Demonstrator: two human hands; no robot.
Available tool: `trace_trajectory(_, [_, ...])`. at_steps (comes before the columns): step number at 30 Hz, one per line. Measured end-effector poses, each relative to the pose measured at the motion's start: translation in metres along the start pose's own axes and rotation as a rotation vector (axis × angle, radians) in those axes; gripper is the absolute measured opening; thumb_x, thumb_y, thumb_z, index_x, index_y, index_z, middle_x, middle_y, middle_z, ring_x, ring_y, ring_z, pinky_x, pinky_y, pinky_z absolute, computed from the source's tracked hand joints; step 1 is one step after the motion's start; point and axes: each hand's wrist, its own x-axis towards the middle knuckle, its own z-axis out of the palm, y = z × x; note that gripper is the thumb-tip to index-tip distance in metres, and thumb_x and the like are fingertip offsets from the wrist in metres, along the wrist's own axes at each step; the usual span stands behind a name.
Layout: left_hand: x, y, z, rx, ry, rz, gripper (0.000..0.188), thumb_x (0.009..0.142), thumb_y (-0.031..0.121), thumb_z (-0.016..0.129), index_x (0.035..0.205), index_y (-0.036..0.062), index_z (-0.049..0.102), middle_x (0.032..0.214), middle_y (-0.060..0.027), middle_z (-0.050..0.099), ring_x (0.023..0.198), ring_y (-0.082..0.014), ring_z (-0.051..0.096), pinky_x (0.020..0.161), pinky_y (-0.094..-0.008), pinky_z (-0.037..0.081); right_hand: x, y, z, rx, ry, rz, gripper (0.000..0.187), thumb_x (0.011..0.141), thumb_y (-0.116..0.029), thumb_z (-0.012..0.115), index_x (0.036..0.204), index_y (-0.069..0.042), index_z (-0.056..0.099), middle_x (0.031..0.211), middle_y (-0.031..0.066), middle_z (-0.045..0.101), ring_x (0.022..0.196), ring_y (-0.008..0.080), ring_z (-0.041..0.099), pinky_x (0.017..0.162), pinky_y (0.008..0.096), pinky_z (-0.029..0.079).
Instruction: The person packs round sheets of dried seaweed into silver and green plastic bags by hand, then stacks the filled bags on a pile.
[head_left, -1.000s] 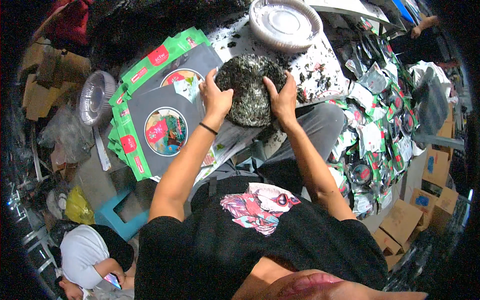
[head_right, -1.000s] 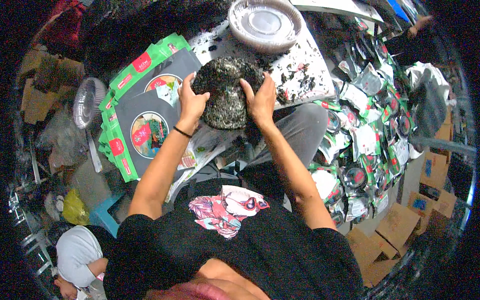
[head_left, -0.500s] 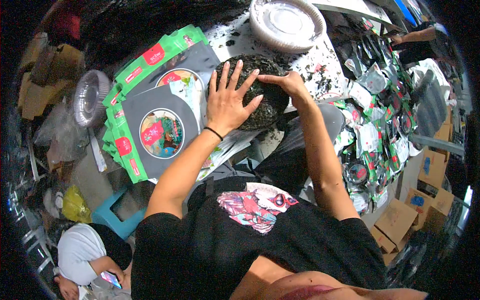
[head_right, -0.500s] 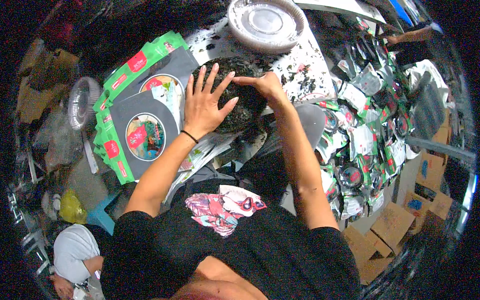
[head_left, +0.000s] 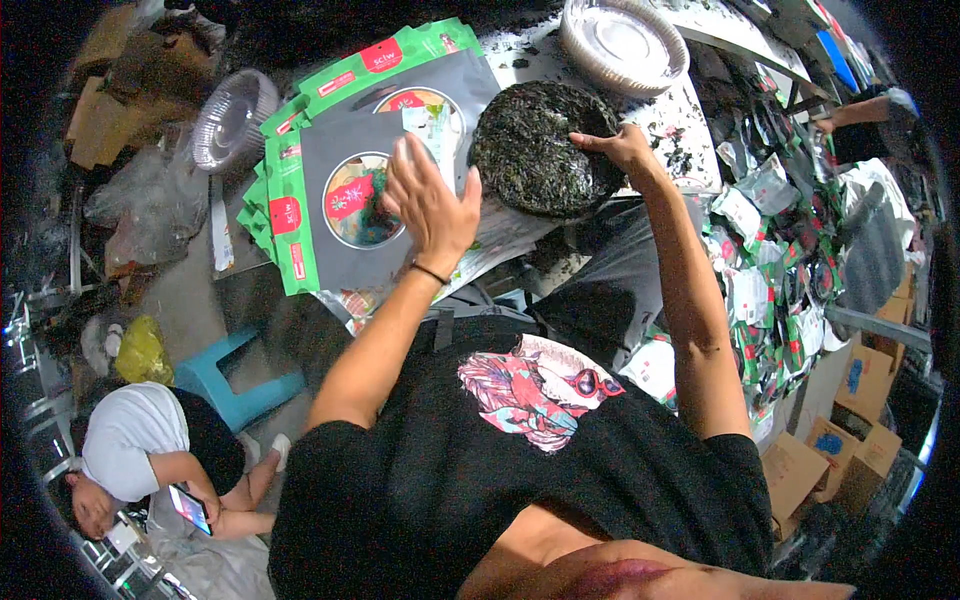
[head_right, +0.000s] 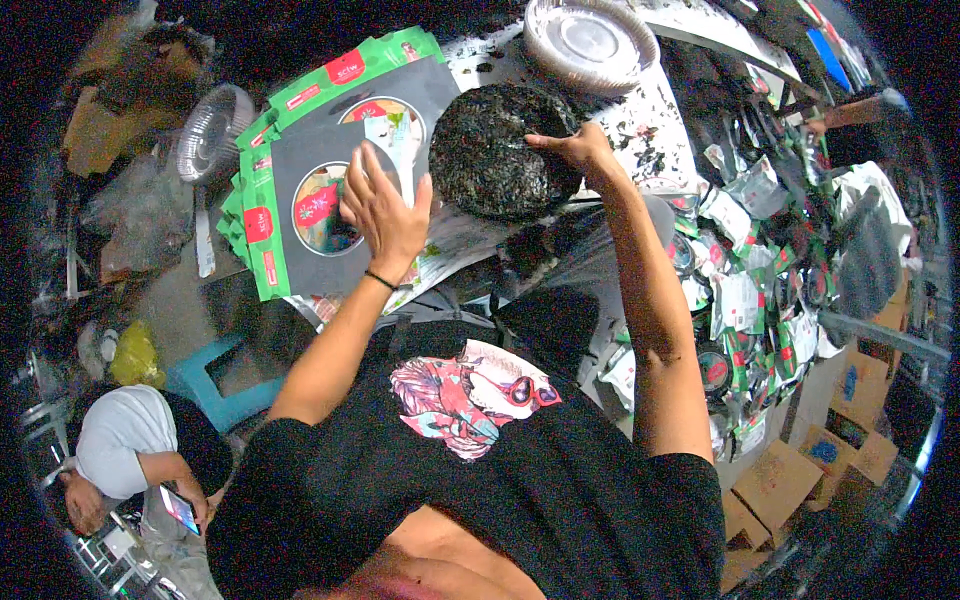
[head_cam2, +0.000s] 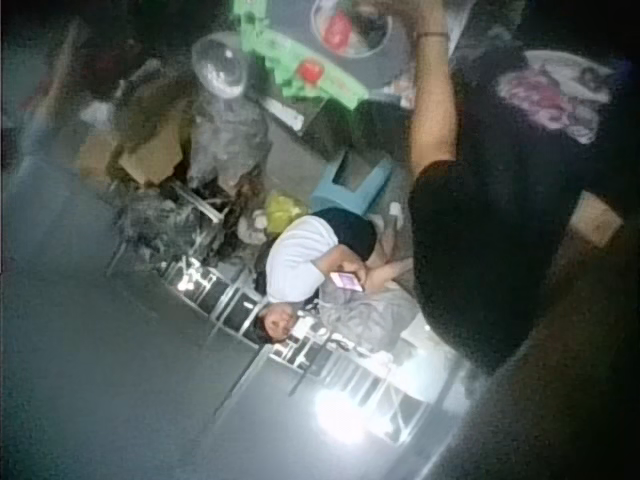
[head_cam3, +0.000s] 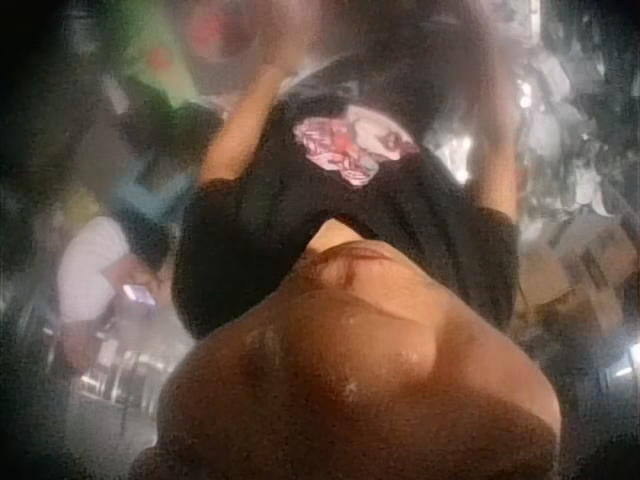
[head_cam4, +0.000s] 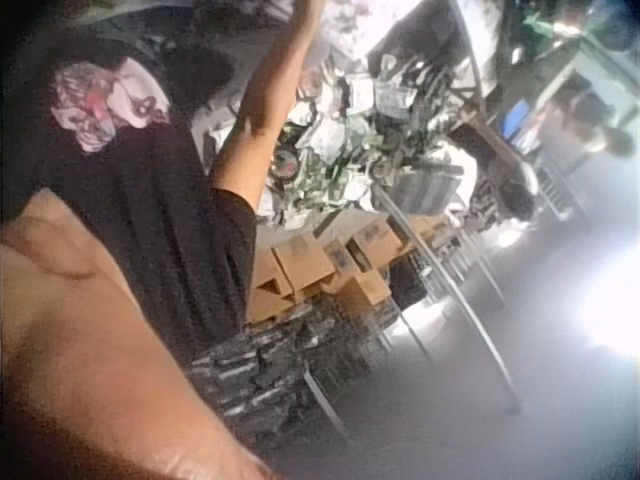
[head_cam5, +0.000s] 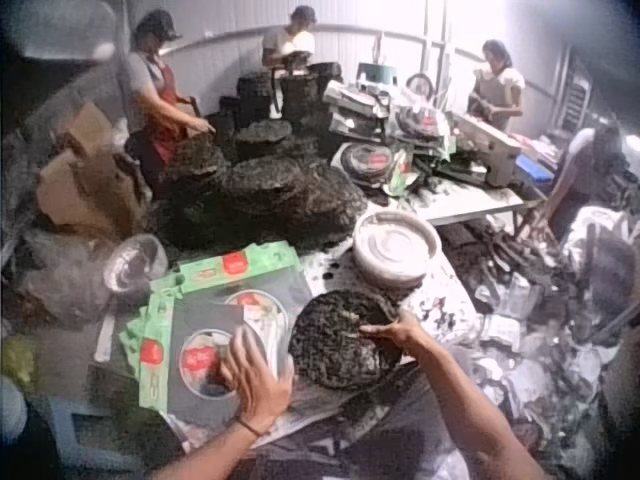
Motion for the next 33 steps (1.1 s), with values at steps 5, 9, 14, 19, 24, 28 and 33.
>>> trace_trajectory(5, [0.008,-0.064,0.018,0.048,-0.349,0.423,0.085,0.09,0.053,0.065,0.156,0.0103,0.033,0.16,-0.0288,0.026,0.148,-0.0483,0.023,0.12,-0.0566,0.018,-0.033,0.012,-0.008,0.446,0.172,-0.038,0.046,0.081,-0.022,0.086,0.106,0.013,0.07,0.097,0.0134,0.074,0.075,0.0193,0.07,0.07,0.0313,0.056])
trace_trajectory(9, [0.057,-0.071,0.029,-0.028,-0.442,0.745,0.067,0.088,0.045,0.067,0.145,0.0149,0.05,0.138,-0.0188,0.053,0.13,-0.0367,0.047,0.111,-0.0513,0.033,-0.074,0.048,-0.036,0.728,0.318,-0.061,0.046,0.081,-0.021,0.085,0.116,0.007,0.069,0.105,0.0093,0.073,0.084,0.0175,0.069,0.078,0.0307,0.055])
trace_trajectory(14, [0.04,-0.047,0.019,0.359,-0.432,0.782,0.041,0.079,0.019,0.069,0.113,-0.003,0.062,0.083,-0.0089,0.067,0.082,-0.0258,0.069,0.068,-0.0353,0.057,-0.138,0.085,-0.058,0.817,0.446,-0.084,0.033,0.088,-0.018,0.077,0.112,0.004,0.069,0.098,0.0067,0.072,0.079,0.0171,0.07,0.069,0.0307,0.056])
trace_trajectory(19, [0.048,-0.083,0.019,-0.132,-0.575,0.607,0.009,0.084,0.013,0.063,0.082,0.0046,0.066,0.08,-0.015,0.066,0.079,-0.0358,0.067,0.067,-0.0467,0.053,-0.153,0.102,-0.066,0.685,0.417,-0.027,0.042,0.089,-0.019,0.077,0.124,0.0,0.064,0.11,0.0058,0.071,0.087,0.0178,0.069,0.077,0.0321,0.056])
trace_trajectory(24, [0.073,-0.097,0.029,-0.592,-0.556,0.133,0.033,0.07,0.016,0.088,0.066,0.0033,0.058,0.065,-0.0042,0.06,0.061,-0.0168,0.057,0.057,-0.034,0.043,-0.153,0.075,-0.055,0.403,0.372,-0.172,0.067,0.069,-0.022,0.091,0.124,0.004,0.063,0.112,0.013,0.07,0.097,0.0216,0.068,0.09,0.0348,0.055])
trace_trajectory(28, [0.067,-0.095,0.034,-0.698,-0.773,-0.124,0.049,0.087,0.035,0.082,0.059,0.0102,0.05,0.059,0.0079,0.046,0.059,-0.0042,0.04,0.053,-0.0268,0.032,-0.131,0.014,-0.007,-0.149,0.119,-0.362,0.086,0.055,-0.022,0.098,0.129,-0.001,0.061,0.118,0.0118,0.069,0.11,0.0216,0.064,0.103,0.0344,0.048])
trace_trajectory(33, [0.058,-0.125,0.083,-0.846,-0.761,-0.04,0.042,0.096,0.035,0.069,0.071,0.0057,0.053,0.067,0.0063,0.046,0.066,-0.0059,0.041,0.06,-0.0267,0.036,-0.081,-0.064,0.077,-0.034,-0.52,-0.457,0.094,0.057,-0.017,0.098,0.139,-0.002,0.056,0.133,0.0107,0.064,0.124,0.0192,0.056,0.109,0.0337,0.042])
